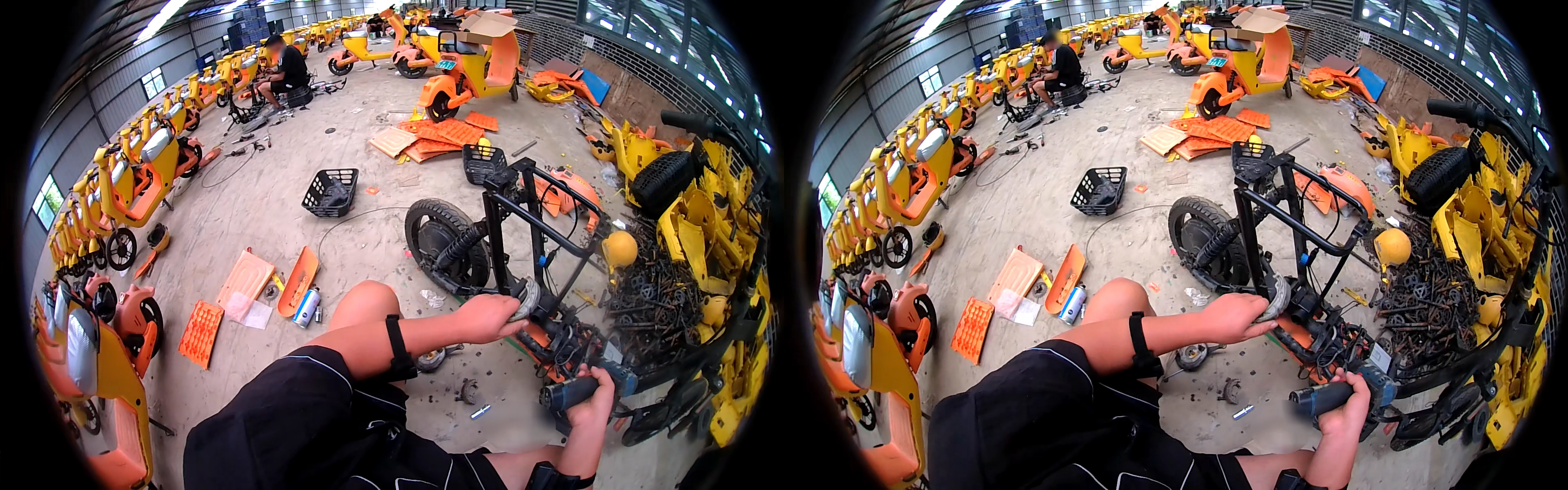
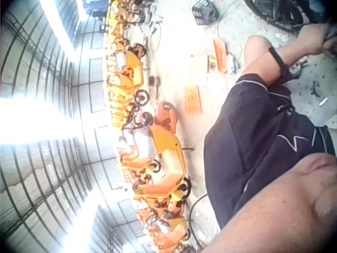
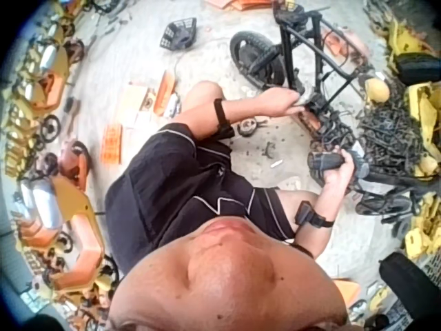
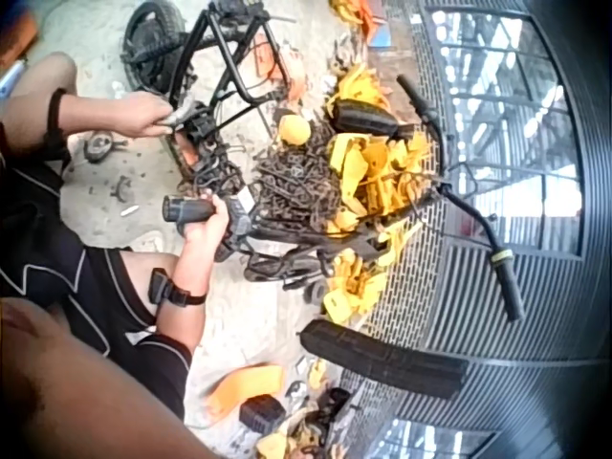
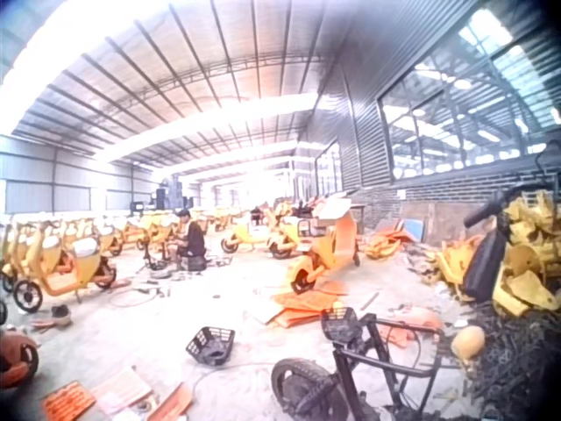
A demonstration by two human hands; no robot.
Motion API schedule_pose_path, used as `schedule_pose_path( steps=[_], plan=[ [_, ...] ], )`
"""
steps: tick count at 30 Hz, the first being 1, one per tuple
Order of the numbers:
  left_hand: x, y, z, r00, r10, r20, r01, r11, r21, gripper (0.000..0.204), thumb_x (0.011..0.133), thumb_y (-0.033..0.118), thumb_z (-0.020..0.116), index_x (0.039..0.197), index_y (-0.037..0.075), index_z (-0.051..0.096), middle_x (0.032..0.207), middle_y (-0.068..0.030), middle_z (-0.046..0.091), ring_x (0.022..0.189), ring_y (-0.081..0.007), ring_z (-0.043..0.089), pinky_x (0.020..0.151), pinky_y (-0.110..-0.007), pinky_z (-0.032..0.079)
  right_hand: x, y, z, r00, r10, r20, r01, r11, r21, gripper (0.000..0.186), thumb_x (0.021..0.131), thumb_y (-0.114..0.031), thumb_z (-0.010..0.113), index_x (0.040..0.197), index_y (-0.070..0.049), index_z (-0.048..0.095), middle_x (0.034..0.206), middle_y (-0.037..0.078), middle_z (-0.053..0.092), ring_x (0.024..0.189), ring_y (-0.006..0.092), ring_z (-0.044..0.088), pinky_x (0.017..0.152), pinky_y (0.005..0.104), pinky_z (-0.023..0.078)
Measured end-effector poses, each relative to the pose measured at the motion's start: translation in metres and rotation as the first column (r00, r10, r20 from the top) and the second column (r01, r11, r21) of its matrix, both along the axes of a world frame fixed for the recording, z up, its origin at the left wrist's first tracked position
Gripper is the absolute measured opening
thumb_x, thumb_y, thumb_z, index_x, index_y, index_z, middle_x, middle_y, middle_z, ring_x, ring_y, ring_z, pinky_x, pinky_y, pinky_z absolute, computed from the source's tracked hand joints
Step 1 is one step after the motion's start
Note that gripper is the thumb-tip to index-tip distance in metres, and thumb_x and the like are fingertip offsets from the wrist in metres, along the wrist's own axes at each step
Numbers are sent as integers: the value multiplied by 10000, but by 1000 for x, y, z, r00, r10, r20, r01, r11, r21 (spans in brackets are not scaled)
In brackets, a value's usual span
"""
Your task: The person uses a power drill to secure a metal bracket onto a motorcycle frame, then attaches a small part to the frame by hand before resuming work with the drill.
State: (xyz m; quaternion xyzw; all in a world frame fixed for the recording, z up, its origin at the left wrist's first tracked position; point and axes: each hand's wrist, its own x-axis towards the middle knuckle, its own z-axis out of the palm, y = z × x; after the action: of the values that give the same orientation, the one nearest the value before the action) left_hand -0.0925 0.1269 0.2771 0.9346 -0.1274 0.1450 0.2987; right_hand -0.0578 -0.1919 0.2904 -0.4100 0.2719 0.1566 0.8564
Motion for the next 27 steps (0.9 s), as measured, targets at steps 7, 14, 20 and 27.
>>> schedule_pose_path(
  steps=[7,14,20,27],
  plan=[
    [3,3,6,967,112,-228,-187,921,-341,482,982,465,603,913,-12,580,814,-229,608,758,-388,613,706,-463,492,-6,3,-1,999,-32,37,32,999,8,271,822,-5,644,1065,-80,550,951,108,674,767,170,640,727,262,575],
    [3,6,0,941,-165,-295,-122,647,-752,380,1040,408,571,1179,61,641,974,7,604,917,-99,539,799,-280,463,-50,30,41,755,74,651,247,888,-387,566,836,10,561,1393,-8,461,1101,98,619,817,156,584,776,305,514],
    [1,-4,23,922,-279,-268,-93,514,-853,365,1051,369,557,1242,62,607,1020,-11,622,955,-119,577,810,-286,467,-82,48,75,545,397,739,209,788,-578,673,799,-59,641,1422,51,411,1108,143,631,807,143,633,784,313,528],
    [-3,-13,25,904,-355,-238,-57,452,-890,301,1062,348,536,1064,50,577,922,-41,618,865,-156,619,744,-306,477,-103,58,47,647,502,574,-261,853,-452,261,950,-142,575,1176,-11,576,992,77,638,793,135,620,694,279,526]
  ],
)
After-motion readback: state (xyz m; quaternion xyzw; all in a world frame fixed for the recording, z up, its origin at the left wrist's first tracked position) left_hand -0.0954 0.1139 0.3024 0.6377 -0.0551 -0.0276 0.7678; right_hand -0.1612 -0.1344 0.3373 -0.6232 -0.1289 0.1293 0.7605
